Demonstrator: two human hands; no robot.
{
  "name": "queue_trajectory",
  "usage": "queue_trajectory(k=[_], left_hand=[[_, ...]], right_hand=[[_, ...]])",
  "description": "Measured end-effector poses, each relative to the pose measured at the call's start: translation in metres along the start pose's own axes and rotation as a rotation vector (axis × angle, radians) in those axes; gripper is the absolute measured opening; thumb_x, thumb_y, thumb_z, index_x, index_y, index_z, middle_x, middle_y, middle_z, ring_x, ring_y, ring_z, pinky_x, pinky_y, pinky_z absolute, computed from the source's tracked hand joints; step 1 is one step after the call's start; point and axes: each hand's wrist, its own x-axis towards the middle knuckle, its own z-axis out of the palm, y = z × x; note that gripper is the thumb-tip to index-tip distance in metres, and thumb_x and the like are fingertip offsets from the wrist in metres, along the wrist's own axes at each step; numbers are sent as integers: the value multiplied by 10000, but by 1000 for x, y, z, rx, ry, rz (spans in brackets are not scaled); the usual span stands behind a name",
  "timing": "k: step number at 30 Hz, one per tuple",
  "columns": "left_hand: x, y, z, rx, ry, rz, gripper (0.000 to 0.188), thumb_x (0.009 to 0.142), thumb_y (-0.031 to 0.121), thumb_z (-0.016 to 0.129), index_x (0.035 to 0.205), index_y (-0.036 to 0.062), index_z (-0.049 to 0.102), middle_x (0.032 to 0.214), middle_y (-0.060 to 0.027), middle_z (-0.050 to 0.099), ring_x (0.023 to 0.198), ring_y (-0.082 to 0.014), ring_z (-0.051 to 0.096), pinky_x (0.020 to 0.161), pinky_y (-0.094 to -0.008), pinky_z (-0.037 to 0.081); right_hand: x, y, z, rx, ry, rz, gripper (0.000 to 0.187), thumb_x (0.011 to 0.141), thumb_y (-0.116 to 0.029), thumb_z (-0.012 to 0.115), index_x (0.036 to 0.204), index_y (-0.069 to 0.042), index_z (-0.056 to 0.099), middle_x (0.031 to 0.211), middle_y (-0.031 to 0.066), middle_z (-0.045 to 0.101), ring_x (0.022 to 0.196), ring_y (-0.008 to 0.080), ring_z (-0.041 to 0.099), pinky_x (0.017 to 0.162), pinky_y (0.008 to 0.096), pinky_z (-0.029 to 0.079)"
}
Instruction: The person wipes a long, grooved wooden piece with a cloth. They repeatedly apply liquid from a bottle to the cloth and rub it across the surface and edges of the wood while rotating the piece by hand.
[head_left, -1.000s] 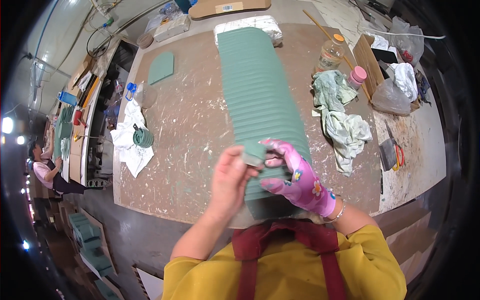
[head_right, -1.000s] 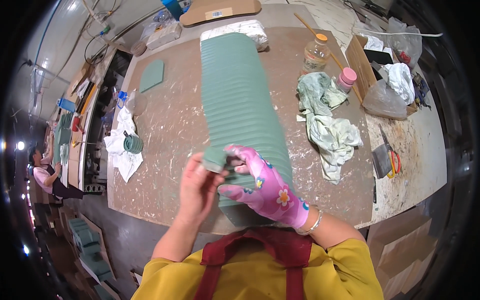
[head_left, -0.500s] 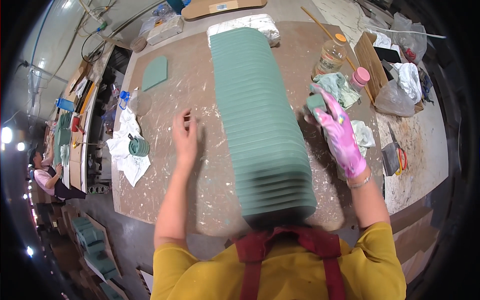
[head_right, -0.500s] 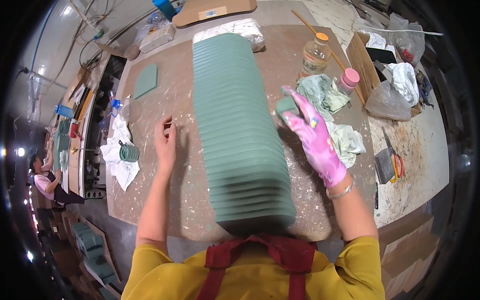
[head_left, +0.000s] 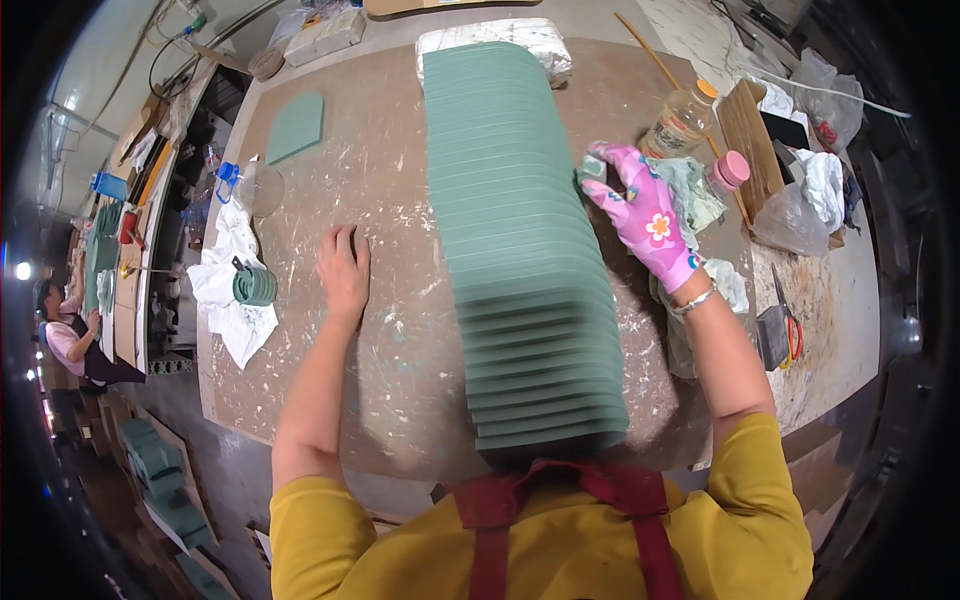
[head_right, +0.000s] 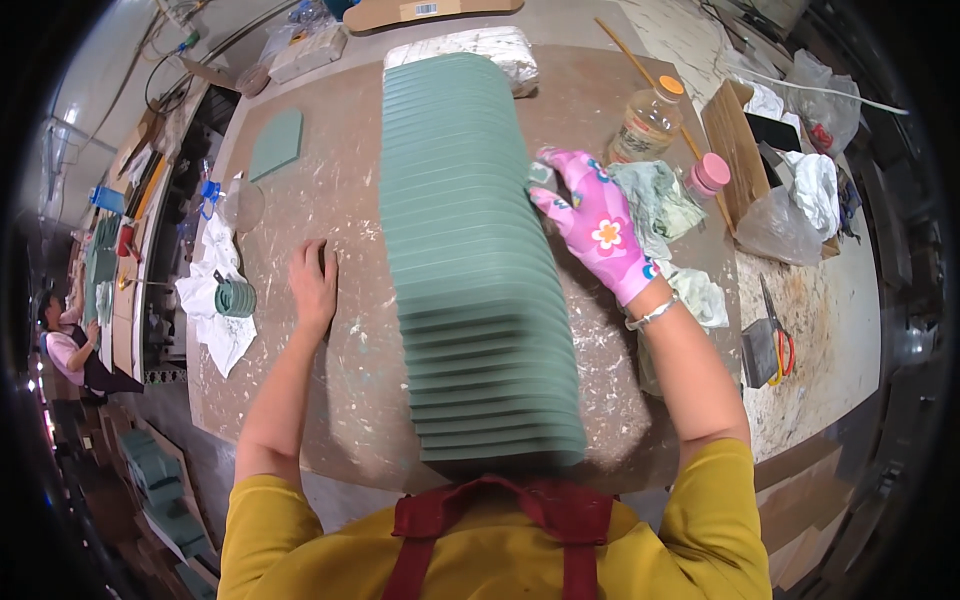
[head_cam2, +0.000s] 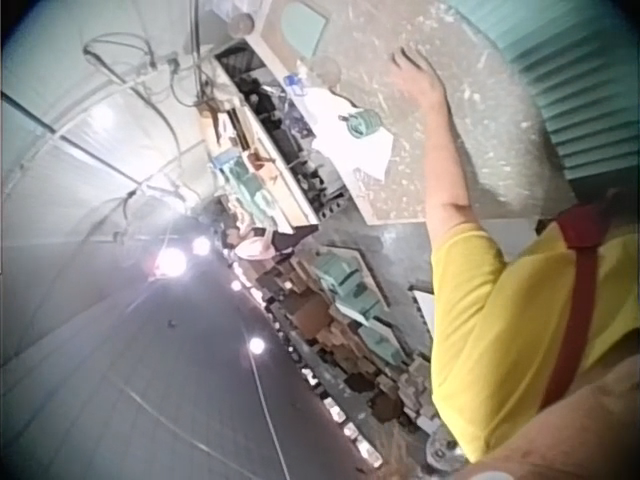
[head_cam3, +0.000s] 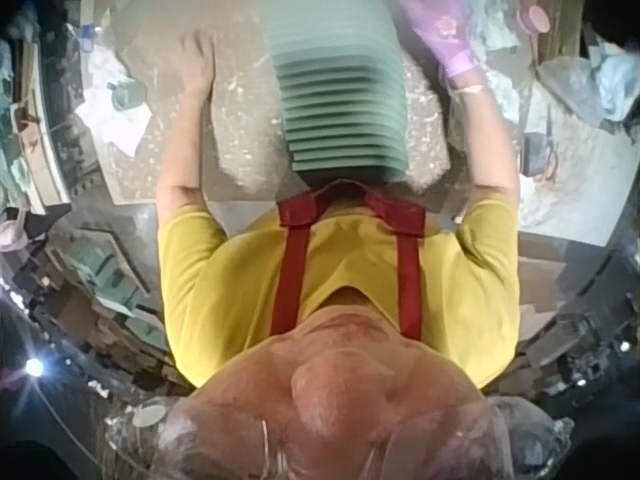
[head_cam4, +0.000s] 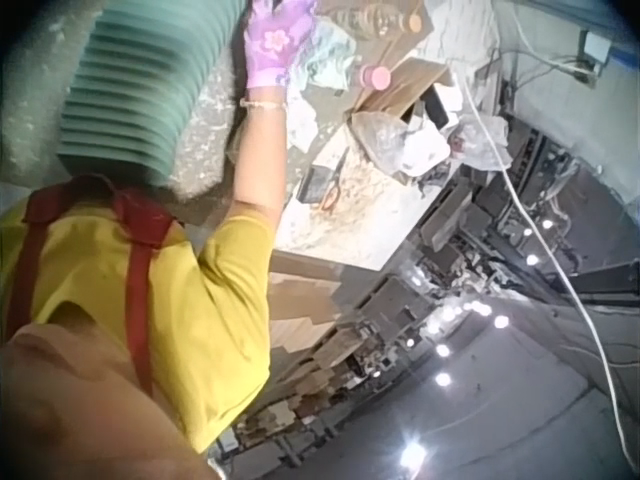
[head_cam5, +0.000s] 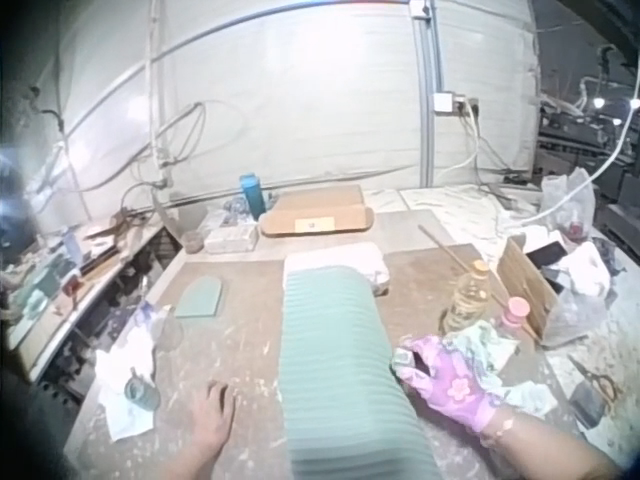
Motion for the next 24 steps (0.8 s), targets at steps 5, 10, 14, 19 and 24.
queue_trajectory(k=[5, 10, 14, 19, 24], left_hand=[[-1, 3, -4, 13, -24, -38, 304, 884, 226, 556, 1151, 79, 559, 1188, -112, 523, 1102, -319, 490, 943, -440, 364], [0, 3, -2, 19, -11, -43, 303, 882, 226, 554, 1149, 83, 562, 1190, -108, 522, 1100, -317, 492, 939, -442, 366], [-1, 4, -1, 31, -24, -56, 307, 877, 226, 558, 1150, 85, 563, 1194, -107, 520, 1104, -314, 488, 940, -440, 364], [0, 0, -2, 29, -28, -29, 312, 873, 226, 560, 1149, 81, 561, 1199, -106, 516, 1112, -313, 480, 944, -437, 361], [-2, 5, -6, 27, -30, -54, 314, 872, 222, 560, 1150, 78, 559, 1203, -108, 510, 1120, -314, 474, 948, -439, 356]], right_hand=[[19, -11, 17, -166, -22, -93, 324, 798, -160, 656, 1091, -36, 595, 953, 138, 595, 898, 333, 590, 764, 396, 479], [28, -21, 17, -161, -65, -76, 301, 791, -168, 663, 1059, -42, 610, 912, 130, 585, 871, 326, 584, 751, 401, 475], [29, -23, 18, -199, -74, -113, 297, 798, -160, 653, 1066, -41, 603, 929, 130, 575, 877, 324, 582, 752, 406, 471], [13, -6, 3, -282, -182, -72, 309, 801, -176, 655, 1078, -51, 597, 950, 137, 568, 896, 329, 580, 753, 414, 472], [13, -8, -11, -221, -63, 10, 332, 814, -222, 659, 1081, -40, 583, 963, 161, 574, 881, 350, 589, 755, 414, 473]])
